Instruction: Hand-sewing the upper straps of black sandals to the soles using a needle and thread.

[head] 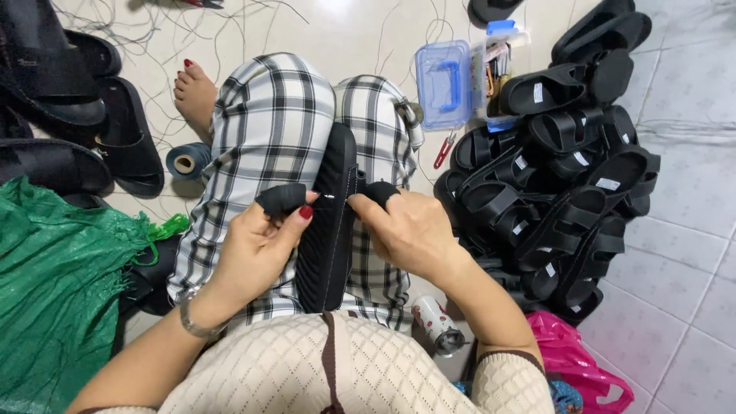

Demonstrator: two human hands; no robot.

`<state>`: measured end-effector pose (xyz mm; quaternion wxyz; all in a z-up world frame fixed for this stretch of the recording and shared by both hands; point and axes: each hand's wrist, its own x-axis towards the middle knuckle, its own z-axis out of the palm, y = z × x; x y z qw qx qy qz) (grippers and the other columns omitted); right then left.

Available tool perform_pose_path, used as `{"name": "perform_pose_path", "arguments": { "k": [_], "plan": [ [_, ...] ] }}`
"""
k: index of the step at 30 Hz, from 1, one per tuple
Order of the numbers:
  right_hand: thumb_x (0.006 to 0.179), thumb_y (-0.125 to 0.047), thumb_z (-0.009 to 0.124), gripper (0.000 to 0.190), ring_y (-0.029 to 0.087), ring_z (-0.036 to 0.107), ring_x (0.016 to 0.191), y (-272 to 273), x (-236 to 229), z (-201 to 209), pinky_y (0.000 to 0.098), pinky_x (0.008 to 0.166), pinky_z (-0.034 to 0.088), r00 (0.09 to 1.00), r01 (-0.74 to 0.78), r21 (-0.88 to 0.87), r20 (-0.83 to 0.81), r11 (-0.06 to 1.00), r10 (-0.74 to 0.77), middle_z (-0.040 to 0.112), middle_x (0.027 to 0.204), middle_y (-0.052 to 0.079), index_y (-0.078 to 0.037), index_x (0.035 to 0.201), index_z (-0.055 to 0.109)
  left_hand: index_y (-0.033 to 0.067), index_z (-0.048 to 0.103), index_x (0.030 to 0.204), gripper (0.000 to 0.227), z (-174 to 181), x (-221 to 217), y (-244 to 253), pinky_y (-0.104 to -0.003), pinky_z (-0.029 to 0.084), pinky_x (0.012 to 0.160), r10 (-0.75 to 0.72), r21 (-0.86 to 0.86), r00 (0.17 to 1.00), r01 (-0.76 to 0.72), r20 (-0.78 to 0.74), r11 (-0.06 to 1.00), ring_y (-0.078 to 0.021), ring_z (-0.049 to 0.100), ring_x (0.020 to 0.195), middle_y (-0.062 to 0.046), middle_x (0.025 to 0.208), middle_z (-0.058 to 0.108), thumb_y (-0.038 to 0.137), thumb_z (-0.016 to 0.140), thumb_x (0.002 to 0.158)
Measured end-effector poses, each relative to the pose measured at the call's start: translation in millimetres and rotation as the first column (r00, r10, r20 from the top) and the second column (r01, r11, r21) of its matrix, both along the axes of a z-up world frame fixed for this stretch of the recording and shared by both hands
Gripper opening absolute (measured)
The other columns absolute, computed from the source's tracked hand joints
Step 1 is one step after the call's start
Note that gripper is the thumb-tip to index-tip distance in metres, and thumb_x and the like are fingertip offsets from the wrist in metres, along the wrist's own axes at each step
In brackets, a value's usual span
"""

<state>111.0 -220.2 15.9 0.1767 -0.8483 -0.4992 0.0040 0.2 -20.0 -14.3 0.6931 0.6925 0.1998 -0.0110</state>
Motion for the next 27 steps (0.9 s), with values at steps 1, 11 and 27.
{"name": "perform_pose_path", "arguments": {
  "k": [1, 11, 27],
  "plan": [
    [0.089, -0.009, 0.062, 0.025, 0.025, 0.061, 0.052, -0.1, -1.7, -1.2, 0.0336, 0.052, 0.054, 1.0, 0.002, 0.008, 0.005, 1.0, -0.002, 0.052, 0.061, 0.005, -0.014, 0.114, 0.063, 0.0069, 0.076, 0.109, 0.017, -4.7, -2.6, -0.2, -0.018, 0.051, 0.053, 0.024, 0.022, 1.0, -0.024, 0.006, 0.999, -0.0053, 0.053, 0.05, -0.002, 0.054, 0.062, 0.009, 0.074, 0.092],
    [0.089, -0.008, 0.056, 0.042, 0.021, 0.055, 0.052, -11.5, -10.8, 33.5, 0.0337, 0.05, 0.051, 0.994, 0.024, -0.185, 0.113, 0.982, -0.003, 0.049, 0.06, 0.002, -0.023, 0.127, 0.061, 0.0094, 0.074, 0.096, 0.03, -20.0, -7.6, -11.5, -0.039, 0.057, 0.06, -0.202, 0.581, 0.953, 0.035, 0.225, 0.813, -0.0288, 0.07, 0.07, -0.006, 0.081, 0.064, 0.026, 0.091, 0.077],
    [0.076, 0.004, 0.074, 0.031, 0.013, 0.053, 0.058, -10.8, -15.8, 2.2, 0.0252, 0.052, 0.045, 0.768, 0.503, 0.151, -0.531, 0.851, -0.359, 0.064, 0.079, 0.005, -0.004, 0.103, 0.061, 0.0078, 0.055, 0.132, 0.066, 13.1, 5.7, 14.2, -0.023, 0.046, 0.065, -0.303, 0.408, 0.941, 0.222, 0.147, 0.886, -0.0114, 0.049, 0.074, -0.007, 0.117, 0.046, 0.013, 0.087, 0.074]
  ]
}}
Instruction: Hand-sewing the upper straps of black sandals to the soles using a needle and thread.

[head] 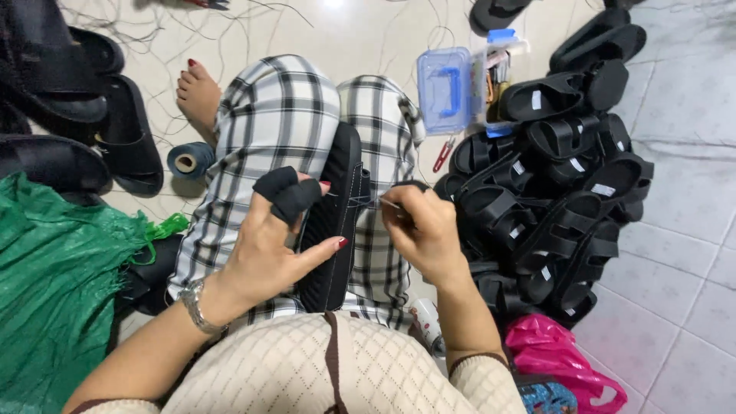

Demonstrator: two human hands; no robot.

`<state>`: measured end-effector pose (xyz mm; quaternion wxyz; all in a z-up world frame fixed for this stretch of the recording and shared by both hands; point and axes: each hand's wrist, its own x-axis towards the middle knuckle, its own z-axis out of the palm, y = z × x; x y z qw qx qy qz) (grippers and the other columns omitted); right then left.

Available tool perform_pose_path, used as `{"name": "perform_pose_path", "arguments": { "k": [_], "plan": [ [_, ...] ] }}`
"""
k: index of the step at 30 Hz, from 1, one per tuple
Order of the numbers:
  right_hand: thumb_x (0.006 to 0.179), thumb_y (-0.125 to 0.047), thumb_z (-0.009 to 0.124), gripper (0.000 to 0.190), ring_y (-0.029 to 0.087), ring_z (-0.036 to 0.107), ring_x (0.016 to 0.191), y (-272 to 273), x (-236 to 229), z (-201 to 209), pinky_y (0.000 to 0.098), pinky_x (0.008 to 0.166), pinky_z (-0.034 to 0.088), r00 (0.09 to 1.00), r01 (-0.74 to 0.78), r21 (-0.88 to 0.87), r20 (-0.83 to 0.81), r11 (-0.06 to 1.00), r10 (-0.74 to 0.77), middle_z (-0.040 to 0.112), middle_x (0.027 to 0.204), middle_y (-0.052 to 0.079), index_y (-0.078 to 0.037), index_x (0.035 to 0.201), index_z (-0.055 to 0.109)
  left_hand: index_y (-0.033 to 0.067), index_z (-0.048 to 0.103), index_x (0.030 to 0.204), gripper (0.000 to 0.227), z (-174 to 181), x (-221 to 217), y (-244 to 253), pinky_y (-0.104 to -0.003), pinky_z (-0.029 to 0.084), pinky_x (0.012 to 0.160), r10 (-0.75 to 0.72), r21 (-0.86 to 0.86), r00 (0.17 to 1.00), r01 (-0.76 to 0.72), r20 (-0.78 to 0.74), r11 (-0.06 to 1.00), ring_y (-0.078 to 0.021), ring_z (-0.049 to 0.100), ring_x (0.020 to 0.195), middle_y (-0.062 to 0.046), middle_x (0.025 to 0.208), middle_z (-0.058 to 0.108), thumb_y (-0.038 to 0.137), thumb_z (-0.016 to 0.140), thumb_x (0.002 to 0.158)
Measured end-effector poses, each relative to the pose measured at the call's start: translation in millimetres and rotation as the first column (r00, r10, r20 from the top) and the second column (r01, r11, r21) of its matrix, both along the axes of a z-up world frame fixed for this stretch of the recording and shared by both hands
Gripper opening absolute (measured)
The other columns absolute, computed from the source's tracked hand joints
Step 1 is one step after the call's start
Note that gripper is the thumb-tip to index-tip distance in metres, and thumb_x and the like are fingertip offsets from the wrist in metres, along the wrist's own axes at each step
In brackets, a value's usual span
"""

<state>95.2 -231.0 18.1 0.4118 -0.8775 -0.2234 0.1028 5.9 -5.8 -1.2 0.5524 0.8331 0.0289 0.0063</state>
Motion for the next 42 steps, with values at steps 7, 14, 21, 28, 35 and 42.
{"name": "perform_pose_path", "arguments": {
  "k": [7, 14, 21, 28, 35, 42],
  "plan": [
    [0.067, 0.001, 0.081, 0.042, 0.018, 0.053, 0.049, 9.2, -5.4, 2.8, 0.0322, 0.047, 0.044, 0.929, -0.101, -0.328, 0.308, 0.939, 0.207, 0.06, 0.068, 0.004, -0.009, 0.108, 0.076, -0.001, 0.061, 0.124, 0.037, 3.5, -3.2, 6.8, -0.022, 0.048, 0.065, 0.088, -0.116, 0.995, -0.083, 0.036, 0.99, -0.0086, 0.05, 0.069, -0.01, 0.127, 0.052, 0.001, 0.073, 0.089],
    [0.07, 0.003, 0.079, 0.021, 0.013, 0.045, 0.046, -35.5, 12.0, -0.3, 0.0293, 0.047, 0.039, 0.871, 0.08, -0.193, 0.491, 0.978, 0.025, 0.061, 0.061, -0.002, -0.008, 0.087, 0.072, -0.0094, 0.068, 0.117, 0.03, -15.3, -16.1, 65.5, -0.017, 0.036, 0.035, 0.161, 0.146, 0.987, -0.163, 0.029, 0.976, -0.0089, 0.052, 0.045, -0.01, 0.075, 0.068, -0.001, 0.076, 0.09],
    [0.074, 0.017, 0.067, 0.041, 0.019, 0.057, 0.074, -48.9, 8.2, -6.8, 0.0287, 0.065, 0.046, 0.948, 0.225, -0.055, 0.243, 0.973, -0.205, 0.072, 0.116, 0.017, 0.003, 0.113, 0.071, -0.0075, 0.066, 0.115, 0.034, 8.0, 0.8, 93.6, -0.052, 0.049, 0.101, 0.058, 0.637, 0.994, -0.105, 0.095, 0.763, -0.0465, 0.061, 0.115, -0.032, 0.131, 0.055, 0.0, 0.083, 0.087],
    [0.077, -0.003, 0.077, 0.008, 0.01, 0.046, 0.053, -16.0, 14.7, -13.9, 0.0235, 0.049, 0.038, 0.961, -0.224, 0.12, -0.135, 0.967, 0.24, 0.063, 0.061, 0.0, -0.004, 0.086, 0.076, 0.0076, 0.065, 0.06, 0.045, 10.9, 13.4, 44.2, -0.023, 0.038, 0.031, -0.307, 0.048, 0.752, 0.409, -0.583, 0.911, -0.0096, 0.048, 0.028, 0.0, 0.039, 0.062, 0.045, 0.078, 0.081],
    [0.095, -0.01, 0.062, 0.023, 0.011, 0.042, 0.035, -5.6, 14.3, -73.2, 0.0243, 0.032, 0.038, 0.697, 0.404, 0.841, -0.538, 0.36, 0.475, 0.065, 0.069, 0.027, 0.004, 0.078, 0.059, 0.0042, 0.068, 0.123, 0.045, -3.9, 18.6, 14.0, -0.047, 0.056, 0.064, -0.264, 0.123, 0.961, 0.254, 0.077, 0.959, -0.0377, 0.068, 0.075, -0.013, 0.084, 0.061, 0.033, 0.07, 0.089],
    [0.099, -0.007, 0.06, 0.017, 0.012, 0.037, 0.033, 13.6, 17.6, -60.3, 0.0242, 0.034, 0.037, 0.831, 0.355, 0.764, -0.522, 0.539, 0.193, 0.048, 0.048, 0.01, 0.006, 0.087, 0.061, 0.0115, 0.052, 0.053, 0.059, -35.9, -15.9, 7.1, -0.036, 0.043, 0.049, -0.191, 0.608, 0.958, 0.024, 0.212, 0.794, -0.0263, 0.053, 0.052, -0.005, 0.061, 0.041, 0.05, 0.064, 0.097]
  ]
}}
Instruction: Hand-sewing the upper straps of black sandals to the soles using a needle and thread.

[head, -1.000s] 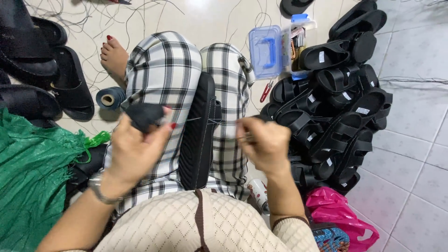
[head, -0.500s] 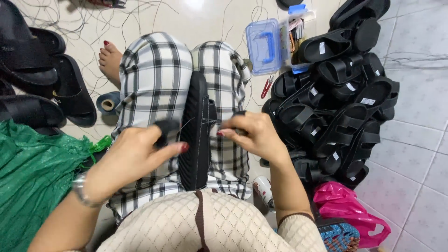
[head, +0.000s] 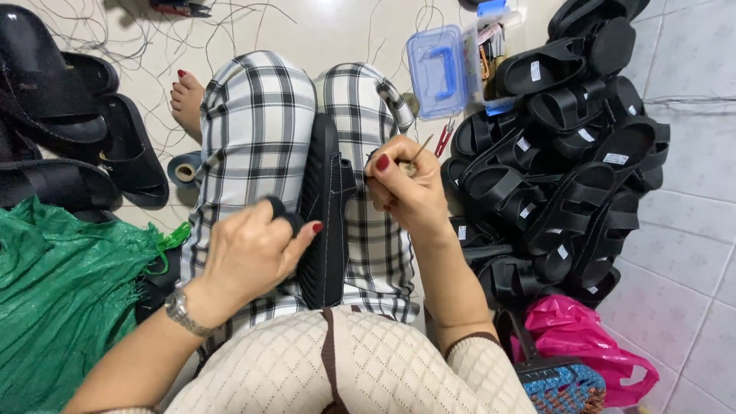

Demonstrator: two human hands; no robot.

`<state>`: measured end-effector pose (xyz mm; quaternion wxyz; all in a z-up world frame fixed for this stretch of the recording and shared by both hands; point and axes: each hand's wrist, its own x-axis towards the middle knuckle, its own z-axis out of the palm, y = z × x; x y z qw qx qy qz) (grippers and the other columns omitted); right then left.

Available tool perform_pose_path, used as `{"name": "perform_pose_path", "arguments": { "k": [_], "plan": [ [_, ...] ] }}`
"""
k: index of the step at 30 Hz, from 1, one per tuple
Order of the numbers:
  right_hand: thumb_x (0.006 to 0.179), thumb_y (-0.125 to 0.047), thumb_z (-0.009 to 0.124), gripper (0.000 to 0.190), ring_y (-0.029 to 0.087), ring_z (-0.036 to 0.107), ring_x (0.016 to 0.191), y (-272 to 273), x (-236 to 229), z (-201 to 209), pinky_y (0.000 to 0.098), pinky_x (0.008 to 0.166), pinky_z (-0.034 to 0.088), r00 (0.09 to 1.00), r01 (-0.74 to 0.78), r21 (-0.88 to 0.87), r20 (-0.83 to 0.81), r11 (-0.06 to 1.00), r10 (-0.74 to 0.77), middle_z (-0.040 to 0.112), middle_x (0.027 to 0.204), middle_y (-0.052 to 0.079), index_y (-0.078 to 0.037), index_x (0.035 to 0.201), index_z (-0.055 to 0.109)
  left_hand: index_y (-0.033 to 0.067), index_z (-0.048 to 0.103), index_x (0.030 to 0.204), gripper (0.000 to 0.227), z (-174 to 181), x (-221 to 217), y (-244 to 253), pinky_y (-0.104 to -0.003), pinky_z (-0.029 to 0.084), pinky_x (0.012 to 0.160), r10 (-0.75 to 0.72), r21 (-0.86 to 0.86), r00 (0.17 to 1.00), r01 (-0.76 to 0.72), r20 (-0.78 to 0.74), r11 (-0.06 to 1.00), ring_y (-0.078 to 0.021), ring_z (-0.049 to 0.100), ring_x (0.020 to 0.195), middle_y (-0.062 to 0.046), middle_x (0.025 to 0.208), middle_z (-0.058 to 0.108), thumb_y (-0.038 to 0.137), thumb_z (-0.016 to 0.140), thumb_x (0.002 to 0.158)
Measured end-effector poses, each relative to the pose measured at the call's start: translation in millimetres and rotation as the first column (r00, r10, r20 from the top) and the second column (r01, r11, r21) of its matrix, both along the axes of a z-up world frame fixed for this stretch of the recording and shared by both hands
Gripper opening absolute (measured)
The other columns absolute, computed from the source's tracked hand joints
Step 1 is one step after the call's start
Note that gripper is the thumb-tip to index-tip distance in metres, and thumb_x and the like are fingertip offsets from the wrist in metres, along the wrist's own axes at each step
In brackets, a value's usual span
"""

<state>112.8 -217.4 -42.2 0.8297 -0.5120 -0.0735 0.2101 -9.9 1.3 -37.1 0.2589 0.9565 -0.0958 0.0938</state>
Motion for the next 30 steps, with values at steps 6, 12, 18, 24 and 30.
{"name": "perform_pose_path", "arguments": {
  "k": [6, 12, 18, 24, 30],
  "plan": [
    [0.096, -0.007, 0.066, 0.018, 0.01, 0.043, 0.035, 10.1, -0.4, -19.9, 0.0211, 0.038, 0.038, 0.991, 0.101, -0.193, 0.104, 0.976, -0.082, 0.047, 0.043, 0.005, 0.001, 0.08, 0.065, 0.0131, 0.045, 0.043, 0.059, -9.4, -30.9, 4.0, -0.031, 0.04, 0.036, -0.082, -0.231, 0.981, 0.04, -0.178, 0.972, -0.0258, 0.052, 0.039, -0.001, 0.048, 0.038, 0.038, 0.067, 0.092],
    [0.09, 0.001, 0.065, 0.04, 0.015, 0.049, 0.063, -55.8, 31.2, 8.9, 0.027, 0.052, 0.041, 0.812, 0.175, -0.816, 0.436, 0.551, 0.388, 0.063, 0.099, 0.011, -0.01, 0.129, 0.061, 0.0043, 0.074, 0.092, 0.022, -32.9, -26.1, 135.4, -0.027, 0.036, 0.042, -0.106, -0.407, 0.529, -0.494, -0.842, 0.768, -0.0112, 0.046, 0.049, -0.002, 0.065, 0.065, 0.025, 0.066, 0.096],
    [0.092, -0.01, 0.069, 0.057, 0.016, 0.046, 0.057, -40.1, 12.3, 53.5, 0.0307, 0.051, 0.039, 0.471, 0.114, -0.936, 0.346, 0.333, 0.811, 0.048, 0.066, 0.002, -0.019, 0.146, 0.055, 0.0058, 0.069, 0.08, 0.05, -1.3, 28.4, 119.6, -0.039, 0.046, 0.087, 0.335, 0.561, 0.923, -0.177, -0.192, 0.809, -0.0292, 0.055, 0.088, -0.014, 0.082, 0.058, 0.048, 0.071, 0.107],
    [0.094, -0.012, 0.069, 0.051, 0.016, 0.043, 0.055, -29.6, 17.8, 58.1, 0.0312, 0.049, 0.036, 0.39, 0.18, -0.93, 0.366, 0.32, 0.845, 0.039, 0.062, 0.002, -0.021, 0.143, 0.06, 0.0059, 0.052, 0.148, 0.105, 34.6, 75.1, 43.3, -0.058, 0.005, 0.122, -0.201, -0.035, 0.957, 0.198, -0.209, 0.98, -0.0416, 0.009, 0.152, -0.033, 0.162, 0.025, 0.063, 0.083, 0.064],
    [0.094, -0.014, 0.071, 0.046, 0.014, 0.04, 0.053, -27.7, 21.4, 58.7, 0.0305, 0.047, 0.034, 0.364, 0.208, -0.915, 0.401, 0.346, 0.841, 0.037, 0.061, 0.0, -0.022, 0.138, 0.065, 0.0117, 0.047, 0.156, 0.115, 20.8, 77.1, 34.9, -0.064, -0.002, 0.121, -0.243, -0.045, 0.951, 0.239, -0.192, 0.97, -0.0392, -0.009, 0.152, -0.019, 0.169, 0.009, 0.068, 0.085, 0.062]
  ]
}}
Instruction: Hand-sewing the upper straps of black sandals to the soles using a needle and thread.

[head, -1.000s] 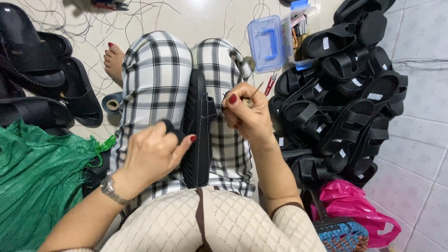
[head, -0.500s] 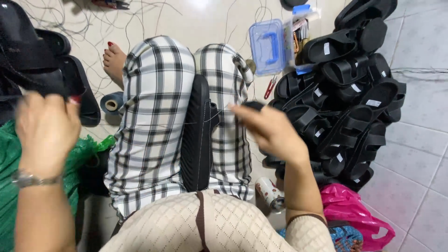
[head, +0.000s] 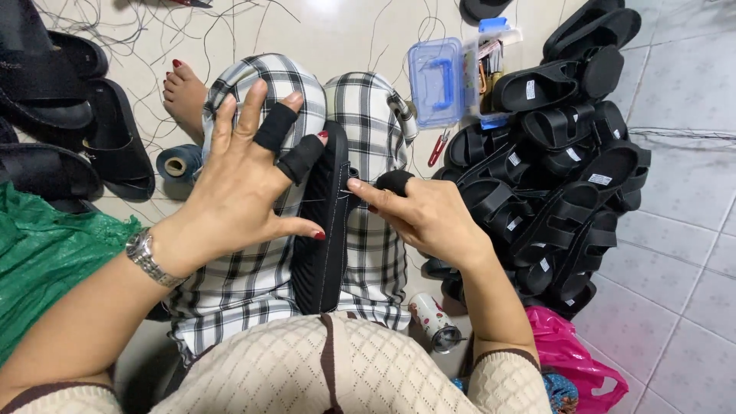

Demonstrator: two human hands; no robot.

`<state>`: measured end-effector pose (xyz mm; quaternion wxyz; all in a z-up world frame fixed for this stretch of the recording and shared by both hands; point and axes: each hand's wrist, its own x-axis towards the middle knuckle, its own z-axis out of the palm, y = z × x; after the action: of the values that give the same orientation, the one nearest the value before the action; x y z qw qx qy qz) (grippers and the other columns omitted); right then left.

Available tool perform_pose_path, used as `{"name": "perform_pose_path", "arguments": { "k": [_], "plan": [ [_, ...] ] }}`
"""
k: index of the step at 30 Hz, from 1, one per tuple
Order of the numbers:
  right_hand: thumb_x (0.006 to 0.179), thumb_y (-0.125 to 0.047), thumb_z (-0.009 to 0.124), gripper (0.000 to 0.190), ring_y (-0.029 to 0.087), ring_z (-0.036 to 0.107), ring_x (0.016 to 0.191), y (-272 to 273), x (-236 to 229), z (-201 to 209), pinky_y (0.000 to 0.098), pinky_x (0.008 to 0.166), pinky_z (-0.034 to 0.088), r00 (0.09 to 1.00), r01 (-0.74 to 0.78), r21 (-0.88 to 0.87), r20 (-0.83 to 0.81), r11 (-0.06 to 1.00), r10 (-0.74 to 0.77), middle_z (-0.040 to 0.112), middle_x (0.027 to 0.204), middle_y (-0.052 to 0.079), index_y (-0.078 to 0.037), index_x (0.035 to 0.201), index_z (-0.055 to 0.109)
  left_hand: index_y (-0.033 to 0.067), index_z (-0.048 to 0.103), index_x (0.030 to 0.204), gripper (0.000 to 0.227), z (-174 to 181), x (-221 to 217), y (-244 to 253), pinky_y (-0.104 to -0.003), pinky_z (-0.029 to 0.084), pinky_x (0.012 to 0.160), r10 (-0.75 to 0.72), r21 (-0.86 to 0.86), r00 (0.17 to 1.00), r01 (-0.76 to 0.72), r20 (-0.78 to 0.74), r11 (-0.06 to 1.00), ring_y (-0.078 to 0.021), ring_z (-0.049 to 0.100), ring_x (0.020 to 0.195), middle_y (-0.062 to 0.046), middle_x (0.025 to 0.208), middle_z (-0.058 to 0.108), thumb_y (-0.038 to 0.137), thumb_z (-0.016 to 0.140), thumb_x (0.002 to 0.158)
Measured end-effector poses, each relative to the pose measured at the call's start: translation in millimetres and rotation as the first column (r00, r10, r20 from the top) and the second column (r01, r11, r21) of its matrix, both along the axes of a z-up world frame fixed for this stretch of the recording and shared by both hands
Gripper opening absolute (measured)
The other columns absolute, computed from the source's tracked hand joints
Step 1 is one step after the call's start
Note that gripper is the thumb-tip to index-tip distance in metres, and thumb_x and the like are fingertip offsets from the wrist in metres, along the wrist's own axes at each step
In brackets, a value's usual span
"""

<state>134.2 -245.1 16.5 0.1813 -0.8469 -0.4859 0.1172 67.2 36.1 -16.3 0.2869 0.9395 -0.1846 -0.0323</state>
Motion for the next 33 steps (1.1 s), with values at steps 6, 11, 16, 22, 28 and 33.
{"name": "perform_pose_path", "arguments": {
  "k": [6, 11, 16, 22, 28, 33],
  "plan": [
    [0.091, -0.014, 0.072, 0.046, 0.015, 0.041, 0.048, 4.1, 6.6, 8.3, 0.0312, 0.043, 0.034, 1.0, -0.029, -0.018, -0.009, 0.999, 0.028, 0.04, 0.058, 0.001, -0.021, 0.136, 0.067, 0.013, 0.053, 0.156, 0.111, -4.4, 1.7, -1.4, -0.064, -0.009, 0.118, -0.012, 0.012, 1.0, 0.012, 0.01, 1.0, -0.0403, -0.016, 0.149, -0.021, 0.169, 0.007, 0.066, 0.086, 0.064],
    [0.091, -0.014, 0.07, 0.047, 0.015, 0.042, 0.048, 4.9, 12.1, 14.8, 0.0313, 0.043, 0.035, 0.998, -0.043, -0.043, -0.054, 0.998, 0.041, 0.043, 0.056, 0.001, -0.021, 0.137, 0.066, 0.014, 0.056, 0.156, 0.111, -6.2, 4.4, -1.7, -0.063, -0.01, 0.118, -0.019, 0.011, 1.0, 0.018, 0.024, 1.0, -0.0423, -0.014, 0.149, -0.022, 0.169, 0.011, 0.068, 0.085, 0.064],
    [0.089, -0.012, 0.069, 0.045, 0.016, 0.041, 0.047, 9.0, 13.5, 16.6, 0.0315, 0.042, 0.036, 0.997, -0.045, -0.061, -0.067, 0.997, 0.041, 0.041, 0.055, 0.002, -0.019, 0.134, 0.069, 0.0154, 0.053, 0.156, 0.114, -7.7, 5.6, -0.7, -0.061, -0.012, 0.116, -0.007, -0.044, 1.0, 0.007, 0.001, 0.999, -0.0413, -0.013, 0.147, -0.024, 0.169, 0.019, 0.065, 0.088, 0.059],
    [0.081, -0.009, 0.073, 0.051, 0.014, 0.041, 0.04, 20.8, 8.9, 34.3, 0.0306, 0.036, 0.038, 0.998, -0.06, -0.148, -0.015, 0.987, 0.059, 0.046, 0.049, 0.002, -0.012, 0.132, 0.07, 0.0112, 0.066, 0.149, 0.107, -8.4, 6.9, -2.1, -0.059, -0.013, 0.118, -0.023, -0.03, 0.995, 0.026, 0.096, 0.999, -0.0419, -0.01, 0.149, -0.018, 0.169, 0.033, 0.07, 0.086, 0.062],
    [0.074, -0.005, 0.072, 0.057, 0.017, 0.047, 0.041, 29.9, 5.9, 35.8, 0.0307, 0.037, 0.042, 0.995, -0.067, -0.15, -0.077, 0.986, 0.056, 0.051, 0.053, 0.004, -0.004, 0.132, 0.069, 0.0104, 0.074, 0.142, 0.1, -22.7, 8.7, 0.3, -0.06, -0.014, 0.119, -0.025, -0.041, 0.988, 0.032, 0.152, 0.999, -0.0414, -0.007, 0.152, -0.013, 0.168, 0.04, 0.082, 0.073, 0.073],
    [0.075, -0.005, 0.071, 0.051, 0.018, 0.051, 0.042, 42.9, 5.9, 33.0, 0.031, 0.037, 0.042, 0.997, -0.068, -0.139, -0.055, 0.988, 0.06, 0.054, 0.056, 0.005, -0.002, 0.126, 0.072, 0.0098, 0.075, 0.141, 0.099, -25.5, 9.2, 1.8, -0.059, -0.013, 0.119, -0.001, -0.066, 0.986, 0.012, 0.168, 0.998, -0.0398, -0.006, 0.152, -0.011, 0.168, 0.04, 0.082, 0.072, 0.074]
  ]
}}
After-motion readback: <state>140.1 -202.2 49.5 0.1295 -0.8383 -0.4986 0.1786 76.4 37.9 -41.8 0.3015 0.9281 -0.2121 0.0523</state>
